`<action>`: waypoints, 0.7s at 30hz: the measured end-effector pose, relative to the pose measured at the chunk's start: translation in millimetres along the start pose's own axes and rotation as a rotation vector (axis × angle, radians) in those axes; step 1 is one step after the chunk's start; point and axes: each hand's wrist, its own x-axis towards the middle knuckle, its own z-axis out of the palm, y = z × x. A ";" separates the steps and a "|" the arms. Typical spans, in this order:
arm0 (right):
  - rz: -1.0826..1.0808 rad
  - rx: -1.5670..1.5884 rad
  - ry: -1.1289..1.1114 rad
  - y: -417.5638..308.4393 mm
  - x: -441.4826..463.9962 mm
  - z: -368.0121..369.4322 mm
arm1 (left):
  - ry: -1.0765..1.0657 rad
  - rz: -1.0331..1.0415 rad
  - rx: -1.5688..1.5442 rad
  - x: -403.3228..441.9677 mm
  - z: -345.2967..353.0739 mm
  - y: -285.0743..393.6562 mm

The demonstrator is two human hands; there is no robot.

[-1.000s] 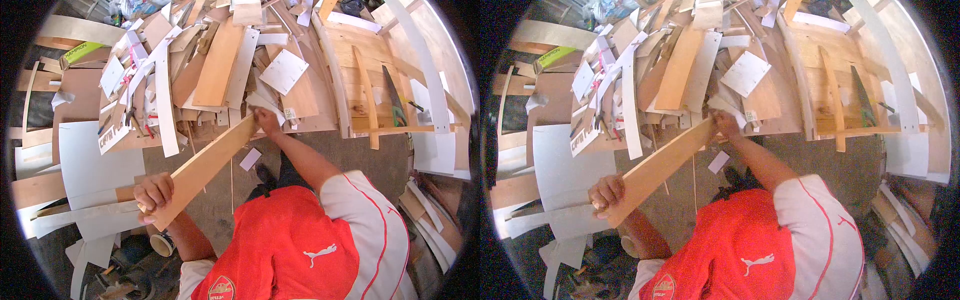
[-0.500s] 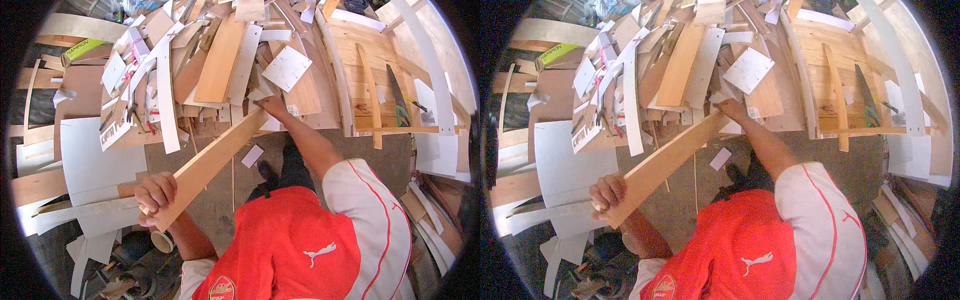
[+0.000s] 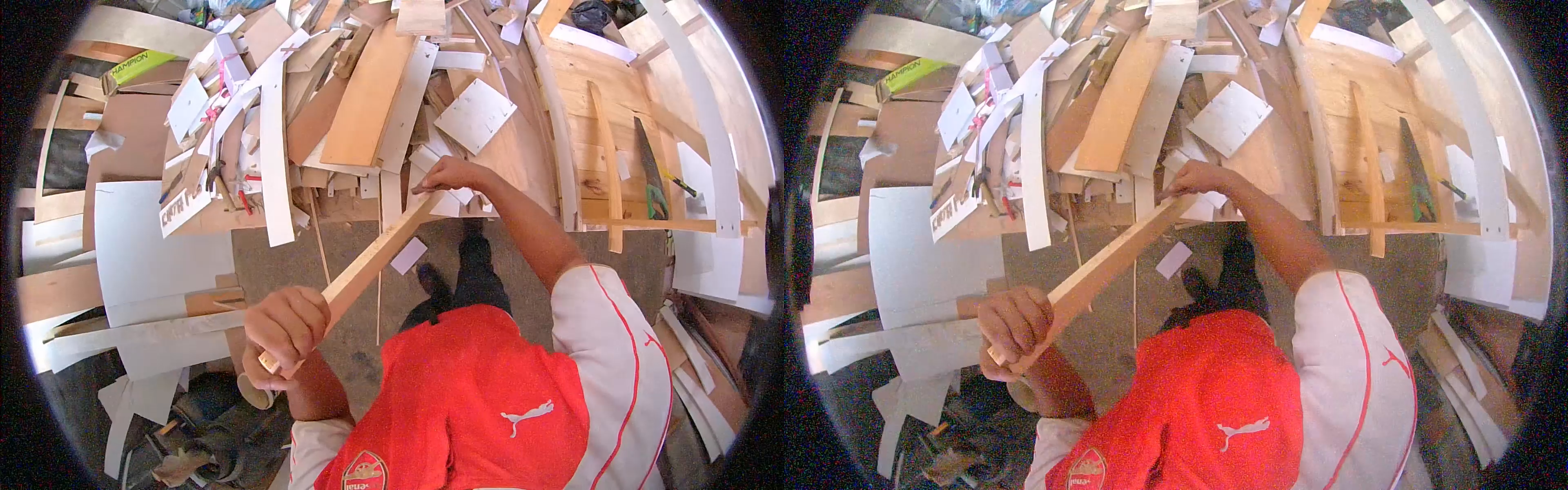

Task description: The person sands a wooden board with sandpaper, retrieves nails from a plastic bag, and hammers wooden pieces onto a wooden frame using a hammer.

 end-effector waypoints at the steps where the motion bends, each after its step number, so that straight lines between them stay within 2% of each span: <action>1: -0.024 -0.242 0.071 -13.0 -12.4 -3.1 | -0.016 -0.006 -0.015 -1.3 2.1 -1.4; 3: -0.229 -0.445 0.308 27.6 2.9 -4.2 | 0.024 -0.013 -0.027 -3.6 5.8 -1.6; 6: -0.236 -0.661 0.419 91.9 46.5 -4.2 | 0.074 0.003 -0.026 -8.3 7.1 -2.4; 8: 0.085 -0.615 0.133 49.5 43.1 -6.1 | 0.079 0.006 -0.026 -8.9 5.3 -0.5; 11: 0.201 -0.242 0.063 -4.1 1.5 -5.4 | 0.064 0.008 -0.024 -9.7 3.1 -1.4; 14: 0.062 -0.501 0.409 51.1 21.5 -2.9 | 0.054 -0.006 -0.029 -6.5 6.2 -2.5; 15: -0.044 -0.348 0.598 29.9 0.6 8.6 | 0.041 -0.015 -0.022 -1.3 5.7 -1.5; 17: -0.078 -0.333 0.321 -7.0 -18.8 11.2 | 0.036 -0.016 -0.017 1.9 6.5 0.4; 19: -0.024 -0.158 0.188 -26.4 -27.4 22.8 | 0.060 -0.002 -0.029 -1.4 8.4 -1.6; 21: -0.094 -0.200 0.080 -48.7 -39.3 18.1 | 0.035 -0.005 -0.031 -1.8 8.6 -2.3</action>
